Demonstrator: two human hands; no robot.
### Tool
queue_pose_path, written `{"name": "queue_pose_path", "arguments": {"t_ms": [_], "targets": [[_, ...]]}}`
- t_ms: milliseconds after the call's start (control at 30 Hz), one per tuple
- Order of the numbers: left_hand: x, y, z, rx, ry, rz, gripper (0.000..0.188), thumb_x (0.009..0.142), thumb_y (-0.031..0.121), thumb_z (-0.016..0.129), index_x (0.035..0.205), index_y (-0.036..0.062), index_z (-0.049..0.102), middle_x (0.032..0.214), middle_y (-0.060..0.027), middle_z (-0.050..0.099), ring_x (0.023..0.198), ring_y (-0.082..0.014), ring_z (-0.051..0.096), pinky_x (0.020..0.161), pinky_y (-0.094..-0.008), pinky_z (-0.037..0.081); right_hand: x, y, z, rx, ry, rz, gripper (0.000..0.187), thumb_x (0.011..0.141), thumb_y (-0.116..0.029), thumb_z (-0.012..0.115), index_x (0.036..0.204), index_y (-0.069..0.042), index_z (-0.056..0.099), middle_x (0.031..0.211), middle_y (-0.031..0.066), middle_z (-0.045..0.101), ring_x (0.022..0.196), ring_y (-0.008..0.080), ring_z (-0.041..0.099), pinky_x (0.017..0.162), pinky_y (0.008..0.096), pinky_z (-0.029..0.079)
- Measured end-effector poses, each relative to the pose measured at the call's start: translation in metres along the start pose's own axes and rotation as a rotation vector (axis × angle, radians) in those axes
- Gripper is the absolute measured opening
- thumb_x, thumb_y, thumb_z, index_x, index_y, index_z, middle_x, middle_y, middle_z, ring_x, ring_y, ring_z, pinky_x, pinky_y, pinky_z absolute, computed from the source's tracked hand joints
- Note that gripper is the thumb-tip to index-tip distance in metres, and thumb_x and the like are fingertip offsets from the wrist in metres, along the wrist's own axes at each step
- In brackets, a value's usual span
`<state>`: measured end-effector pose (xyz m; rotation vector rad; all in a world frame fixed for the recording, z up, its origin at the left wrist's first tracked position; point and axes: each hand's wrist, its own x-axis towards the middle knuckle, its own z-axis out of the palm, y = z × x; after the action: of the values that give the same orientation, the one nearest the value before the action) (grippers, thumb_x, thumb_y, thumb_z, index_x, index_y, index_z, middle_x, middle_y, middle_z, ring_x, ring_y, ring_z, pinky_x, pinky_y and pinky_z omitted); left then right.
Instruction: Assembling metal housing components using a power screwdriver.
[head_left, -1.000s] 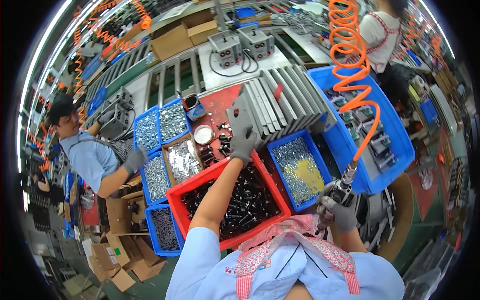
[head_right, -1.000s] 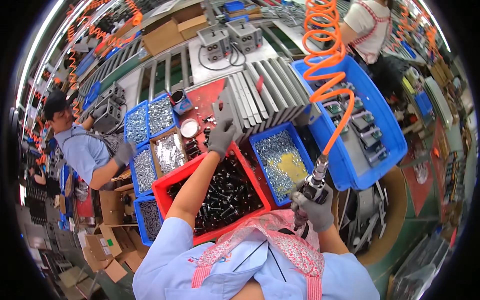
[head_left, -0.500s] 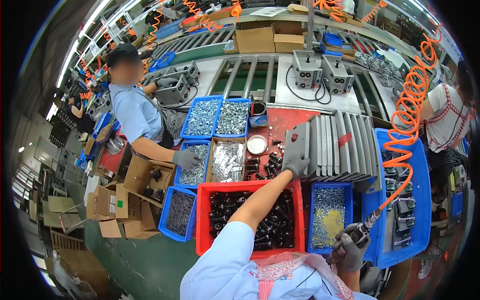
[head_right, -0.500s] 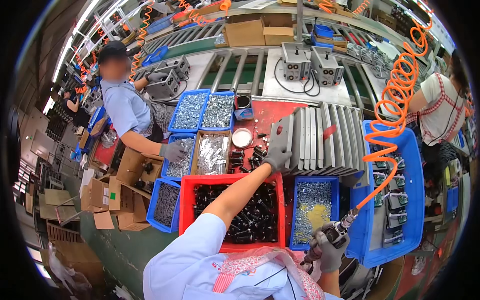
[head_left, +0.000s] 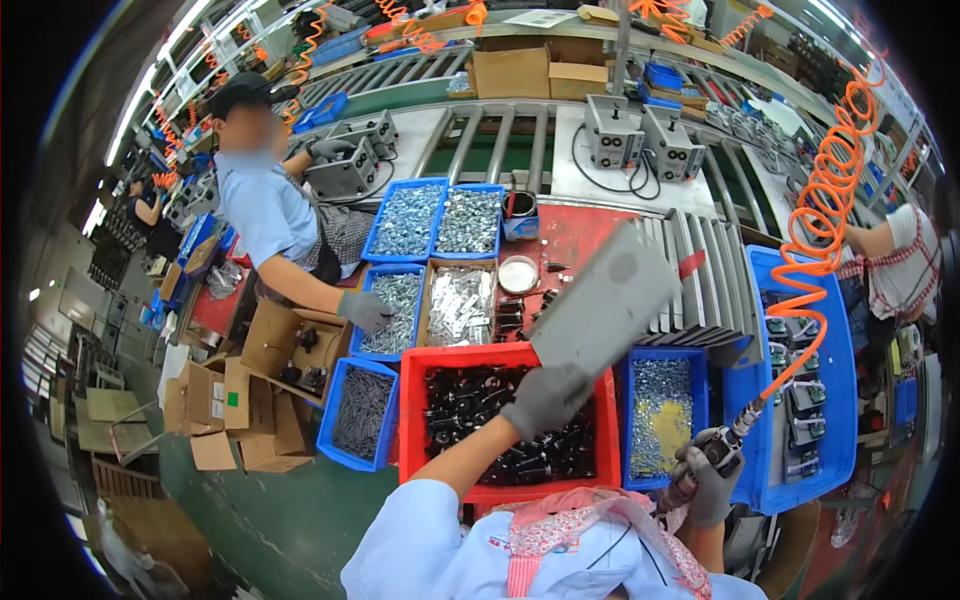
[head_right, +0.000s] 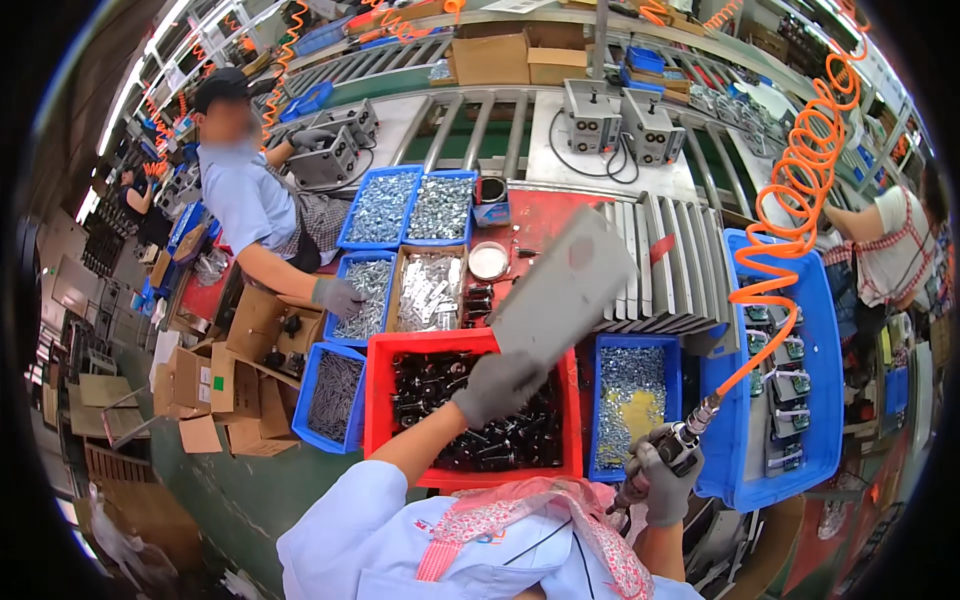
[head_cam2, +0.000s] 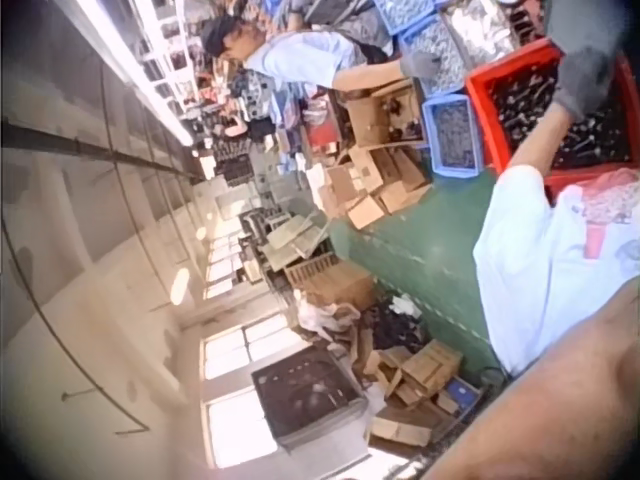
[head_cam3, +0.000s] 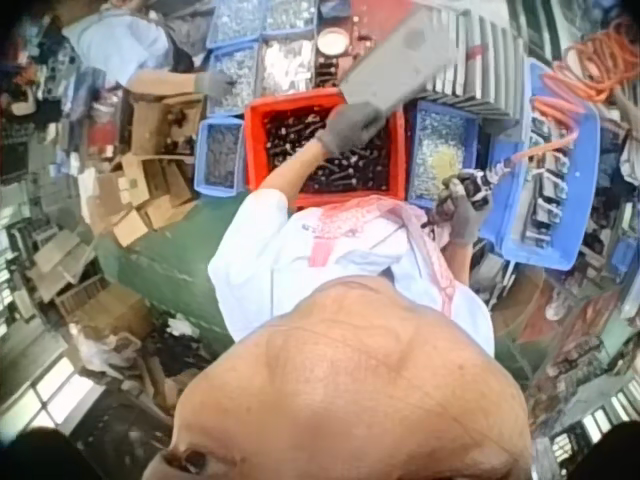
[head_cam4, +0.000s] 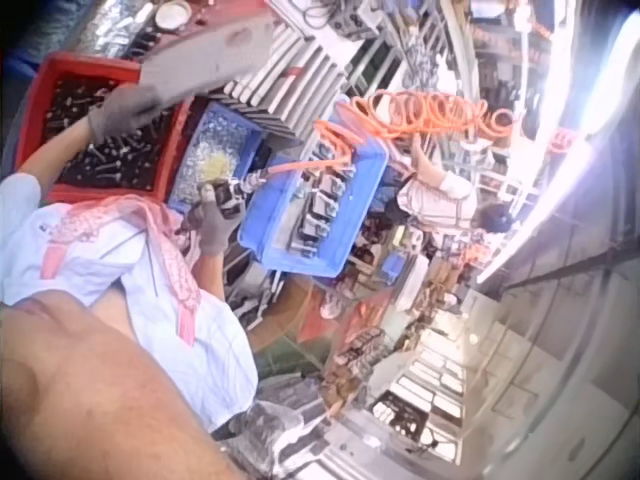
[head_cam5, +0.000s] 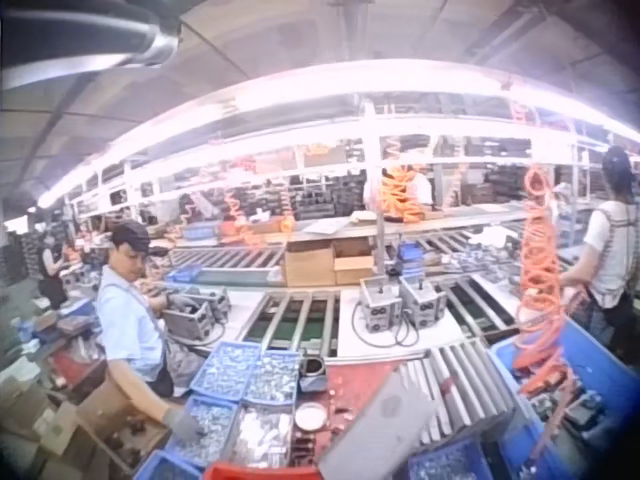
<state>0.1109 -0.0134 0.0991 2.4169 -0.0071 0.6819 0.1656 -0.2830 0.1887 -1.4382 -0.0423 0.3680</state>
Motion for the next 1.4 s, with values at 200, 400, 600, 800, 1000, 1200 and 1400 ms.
{"name": "queue_pose_path", "arguments": {"t_ms": [200,400,600,800,1000,1200,1400], "targets": [[-0.070,0.014,0.009,0.176,-0.519,0.077,0.009,0.079,0.015,0.056,0.083,0.0077,0.059,0.074,-0.0115,0.060,0.065,-0.0306,0.062,0.056,-0.0401,0.050,-0.006,0.013,0.009,0.019,-0.067,0.107,0.019,0.076,0.003,0.062,0.093,-0.002,0.055,0.072,0.0106,0.061,0.049,0.0133,0.057,0.044,0.0238,0.045],[-0.117,0.029,0.021,0.197,-0.673,0.118,0.014,0.079,0.015,0.053,0.084,0.0041,0.061,0.084,-0.0126,0.063,0.081,-0.0293,0.064,0.070,-0.0386,0.052,0.011,0.045,0.010,-0.171,-0.116,0.091,0.019,0.075,-0.002,0.064,0.093,-0.001,0.057,0.074,0.0060,0.060,0.049,0.0130,0.057,0.044,0.0251,0.046],[-0.123,0.029,0.028,0.222,-0.617,0.147,0.013,0.079,0.016,0.054,0.084,0.0059,0.061,0.086,-0.0099,0.063,0.086,-0.0262,0.063,0.074,-0.0367,0.051,0.037,0.084,0.013,-0.272,-0.139,0.161,0.023,0.072,-0.005,0.063,0.093,-0.002,0.056,0.069,0.0043,0.056,0.047,0.0168,0.058,0.043,0.0296,0.049],[-0.113,0.035,0.000,0.145,-0.566,0.026,0.013,0.079,0.018,0.058,0.087,0.0090,0.061,0.097,-0.0104,0.061,0.101,-0.0263,0.058,0.085,-0.0392,0.047,0.057,0.119,0.007,-0.322,-0.177,0.323,0.021,0.072,-0.002,0.062,0.089,-0.006,0.050,0.069,0.0043,0.054,0.047,0.0167,0.057,0.043,0.0298,0.049],[-0.111,0.024,0.009,0.022,0.086,-0.293,0.041,0.086,0.030,0.062,0.121,0.0109,0.055,0.128,-0.0177,0.049,0.111,-0.0351,0.052,0.096,-0.0406,0.042,0.058,0.128,-0.003,-0.267,-0.192,0.361,0.021,0.072,-0.002,0.061,0.091,-0.005,0.052,0.071,0.0064,0.057,0.047,0.0179,0.057,0.043,0.0317,0.049],[-0.085,0.008,0.041,-1.326,0.187,-1.015,0.052,0.088,0.016,0.061,0.135,0.0077,0.041,0.125,-0.0117,0.051,0.107,-0.0213,0.056,0.077,-0.0332,0.055,0.053,0.144,-0.022,-0.203,-0.074,0.315,0.018,0.073,-0.004,0.061,0.091,-0.006,0.056,0.069,0.0054,0.058,0.048,0.0174,0.058,0.043,0.0313,0.048],[-0.078,0.019,0.045,-1.332,0.214,-0.976,0.045,0.080,-0.003,0.055,0.124,0.0049,0.047,0.110,-0.0100,0.056,0.086,-0.0155,0.061,0.063,-0.0266,0.056,0.023,0.100,-0.023,-0.096,-0.048,0.312,0.023,0.074,-0.005,0.061,0.096,-0.006,0.055,0.066,0.0048,0.056,0.050,0.0167,0.059,0.046,0.0315,0.051]]}}
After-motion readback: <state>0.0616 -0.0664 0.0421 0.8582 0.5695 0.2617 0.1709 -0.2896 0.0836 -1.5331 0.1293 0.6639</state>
